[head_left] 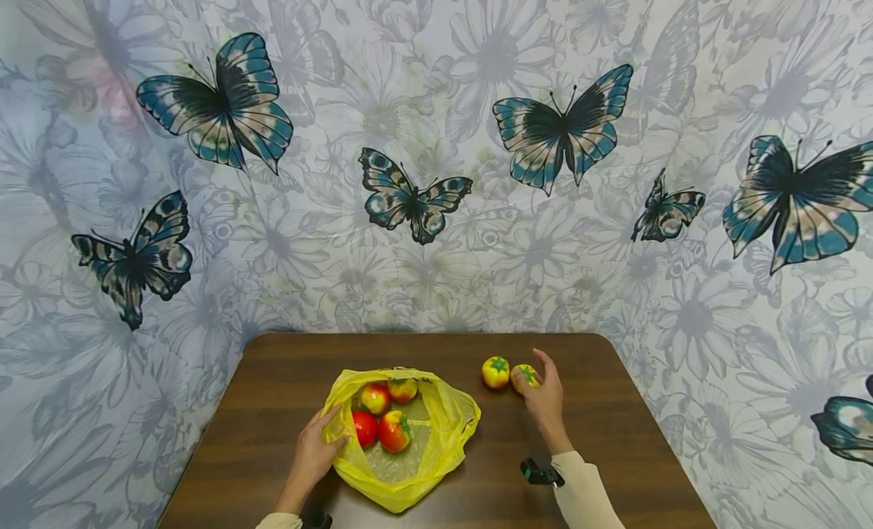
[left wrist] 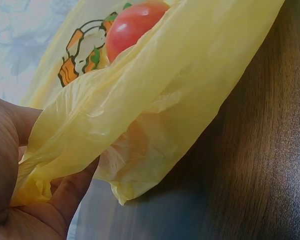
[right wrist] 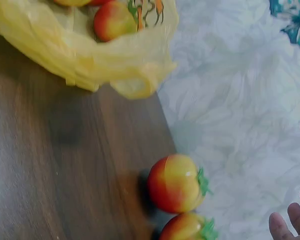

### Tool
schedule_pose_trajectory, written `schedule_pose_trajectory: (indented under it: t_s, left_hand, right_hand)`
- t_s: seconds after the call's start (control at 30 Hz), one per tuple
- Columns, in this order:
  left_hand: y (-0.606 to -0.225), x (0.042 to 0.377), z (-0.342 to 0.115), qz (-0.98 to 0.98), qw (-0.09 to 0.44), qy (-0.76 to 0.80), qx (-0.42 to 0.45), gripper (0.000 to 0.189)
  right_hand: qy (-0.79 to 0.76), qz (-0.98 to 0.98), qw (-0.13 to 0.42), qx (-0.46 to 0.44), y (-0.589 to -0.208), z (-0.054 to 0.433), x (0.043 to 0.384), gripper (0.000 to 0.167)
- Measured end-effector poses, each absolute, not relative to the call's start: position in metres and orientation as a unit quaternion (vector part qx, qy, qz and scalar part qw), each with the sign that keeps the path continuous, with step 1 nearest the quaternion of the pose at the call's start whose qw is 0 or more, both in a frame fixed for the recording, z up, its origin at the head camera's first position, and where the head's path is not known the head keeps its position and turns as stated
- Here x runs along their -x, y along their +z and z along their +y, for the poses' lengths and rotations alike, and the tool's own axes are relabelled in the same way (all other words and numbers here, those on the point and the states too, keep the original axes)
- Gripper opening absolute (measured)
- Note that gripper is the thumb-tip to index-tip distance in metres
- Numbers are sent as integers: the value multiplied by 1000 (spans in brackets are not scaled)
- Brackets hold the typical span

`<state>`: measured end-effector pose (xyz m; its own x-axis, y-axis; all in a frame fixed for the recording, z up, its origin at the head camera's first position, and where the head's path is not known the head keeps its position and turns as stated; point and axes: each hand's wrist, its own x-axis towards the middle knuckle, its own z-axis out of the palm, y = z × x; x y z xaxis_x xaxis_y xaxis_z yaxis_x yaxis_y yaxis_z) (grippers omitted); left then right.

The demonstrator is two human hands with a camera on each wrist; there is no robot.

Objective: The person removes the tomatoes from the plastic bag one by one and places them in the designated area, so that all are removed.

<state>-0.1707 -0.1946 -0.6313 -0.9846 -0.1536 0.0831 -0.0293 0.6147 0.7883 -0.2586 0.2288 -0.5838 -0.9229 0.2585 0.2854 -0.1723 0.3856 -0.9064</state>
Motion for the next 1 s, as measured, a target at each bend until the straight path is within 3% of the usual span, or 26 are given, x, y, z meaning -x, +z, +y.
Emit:
schedule_pose_trajectory:
  t_s: [0.33,0.6,1.0]
  left_hand:
    - [-633,172,-195,-897,86,-431,-43,62]
    - [-633,169,-195,-899,74,-428,-50,62]
    - [-630,168,-193,-902,77,-422,-49,62]
  right_hand:
    - [588,-782,209,-7,-566,217,238,58]
    - [531,-798,280,-57,-541,192,208,53]
    - [504,-803,292,-127,-534,162,186,51]
